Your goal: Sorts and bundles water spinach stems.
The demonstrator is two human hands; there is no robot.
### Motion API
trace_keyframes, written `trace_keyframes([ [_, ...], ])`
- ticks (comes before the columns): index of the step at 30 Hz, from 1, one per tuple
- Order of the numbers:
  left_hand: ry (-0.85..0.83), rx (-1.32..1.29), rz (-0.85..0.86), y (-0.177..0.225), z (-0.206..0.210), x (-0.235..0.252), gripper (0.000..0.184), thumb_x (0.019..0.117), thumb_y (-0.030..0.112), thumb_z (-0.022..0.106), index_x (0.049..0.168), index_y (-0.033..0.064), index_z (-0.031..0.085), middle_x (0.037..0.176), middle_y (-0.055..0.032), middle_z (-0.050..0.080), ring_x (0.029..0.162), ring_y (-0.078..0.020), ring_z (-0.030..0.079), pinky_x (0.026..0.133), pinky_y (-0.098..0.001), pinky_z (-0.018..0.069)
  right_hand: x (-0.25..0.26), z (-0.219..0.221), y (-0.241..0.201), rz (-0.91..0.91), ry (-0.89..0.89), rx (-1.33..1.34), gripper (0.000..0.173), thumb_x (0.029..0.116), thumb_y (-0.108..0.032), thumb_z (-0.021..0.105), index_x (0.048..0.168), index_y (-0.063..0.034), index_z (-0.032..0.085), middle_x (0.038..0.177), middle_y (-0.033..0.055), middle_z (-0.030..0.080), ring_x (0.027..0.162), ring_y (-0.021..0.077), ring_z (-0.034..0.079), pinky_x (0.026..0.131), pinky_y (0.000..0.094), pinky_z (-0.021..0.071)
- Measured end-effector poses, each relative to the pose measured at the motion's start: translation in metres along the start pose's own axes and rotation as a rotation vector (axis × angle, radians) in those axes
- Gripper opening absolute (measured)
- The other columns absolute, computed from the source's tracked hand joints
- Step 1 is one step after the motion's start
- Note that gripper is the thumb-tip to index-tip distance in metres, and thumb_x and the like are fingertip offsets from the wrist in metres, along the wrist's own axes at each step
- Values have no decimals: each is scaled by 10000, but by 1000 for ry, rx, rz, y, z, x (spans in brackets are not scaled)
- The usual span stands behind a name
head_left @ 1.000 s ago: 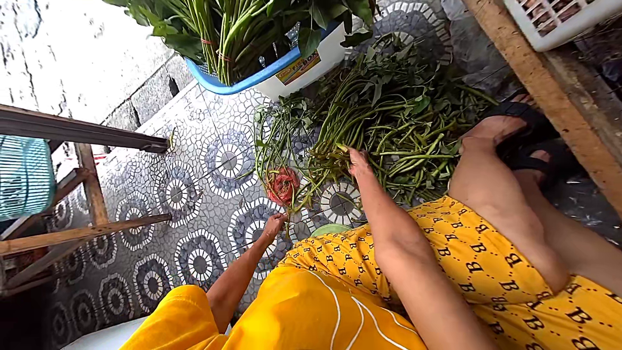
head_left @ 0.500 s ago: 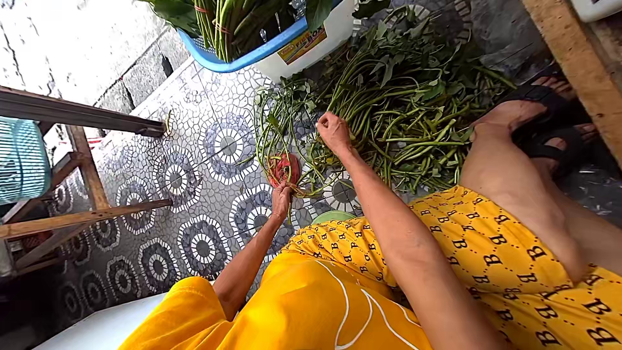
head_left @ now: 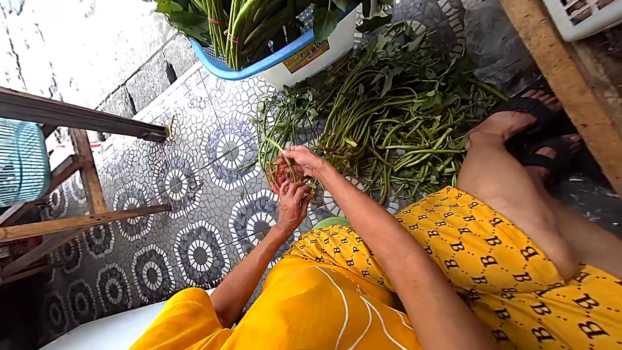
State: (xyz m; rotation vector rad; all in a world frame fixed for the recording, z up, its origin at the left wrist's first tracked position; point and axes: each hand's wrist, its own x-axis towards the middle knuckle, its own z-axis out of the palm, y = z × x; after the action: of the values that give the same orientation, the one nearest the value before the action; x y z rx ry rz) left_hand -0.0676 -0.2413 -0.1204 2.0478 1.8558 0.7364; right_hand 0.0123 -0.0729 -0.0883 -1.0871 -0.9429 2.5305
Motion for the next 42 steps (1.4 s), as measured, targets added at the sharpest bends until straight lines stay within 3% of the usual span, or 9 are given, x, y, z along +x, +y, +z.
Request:
trace_keyframes([
  [6,-288,-54,-152,-50,15,-65,229,993,105,604,1096,-80,692,1120,-262,704,1066,-433,687,986,-557,514,-16,-61,-59,-471,435,681,229,1142,-188,313,1171,-63,501,787,-4,591,584,69,580,559,208,528],
  [9,-398,-37,-342,-63,13,-81,246,1001,48,543,1171,-66,680,1156,-266,681,1123,-423,653,1025,-536,495,-32,-95,-66,-439,476,291,334,1131,-142,345,1445,-85,442,839,31,608,583,71,549,531,198,471],
  [12,-637,175,-568,-54,8,-46,391,957,23,552,1315,108,683,1445,-242,541,1383,-486,430,1131,-684,282,-37,-106,-48,-260,409,-98,434,1077,-28,409,1506,-85,434,1075,116,677,820,152,633,724,308,512],
  [15,-467,69,-600,-44,5,15,353,1049,164,492,1331,40,664,1438,-275,537,1384,-466,446,1159,-629,291,-35,-109,-28,-178,253,-241,440,1048,45,440,1475,-62,452,1103,115,672,836,144,641,747,315,527],
  [19,-41,-749,-803,-18,5,111,540,1141,335,272,1448,-71,454,1386,-256,576,1220,-283,622,1035,-411,501,-46,-116,-25,-142,1,-360,389,1007,102,477,1377,-1,533,1038,101,686,802,117,652,766,283,553],
  [23,266,-1165,-797,5,0,171,364,1093,158,488,1436,38,478,1155,-101,668,939,-147,685,852,-314,570,-63,-118,-33,-26,-33,-647,362,969,126,534,1317,34,564,1087,163,670,857,154,646,829,319,544],
  [29,138,-1205,-602,53,8,187,332,1084,68,460,1413,26,479,1059,-78,695,881,-134,698,830,-320,588,-87,-98,-53,-100,91,-601,445,1021,-128,637,1410,25,484,1148,196,679,982,212,677,889,371,550],
  [34,258,-1370,-543,65,1,203,561,1032,-25,515,1528,99,286,1176,-97,647,923,-177,701,845,-350,594,-106,-116,-55,-103,96,-489,300,1109,-172,439,1312,-40,616,963,60,711,873,136,672,789,325,543],
  [42,348,-1377,-494,78,-15,218,257,1066,106,535,1314,46,565,1098,-57,703,935,-142,718,868,-316,601,-119,-147,-54,-240,125,-117,269,1100,-99,365,1294,-80,549,810,19,640,788,174,676,778,372,595],
])
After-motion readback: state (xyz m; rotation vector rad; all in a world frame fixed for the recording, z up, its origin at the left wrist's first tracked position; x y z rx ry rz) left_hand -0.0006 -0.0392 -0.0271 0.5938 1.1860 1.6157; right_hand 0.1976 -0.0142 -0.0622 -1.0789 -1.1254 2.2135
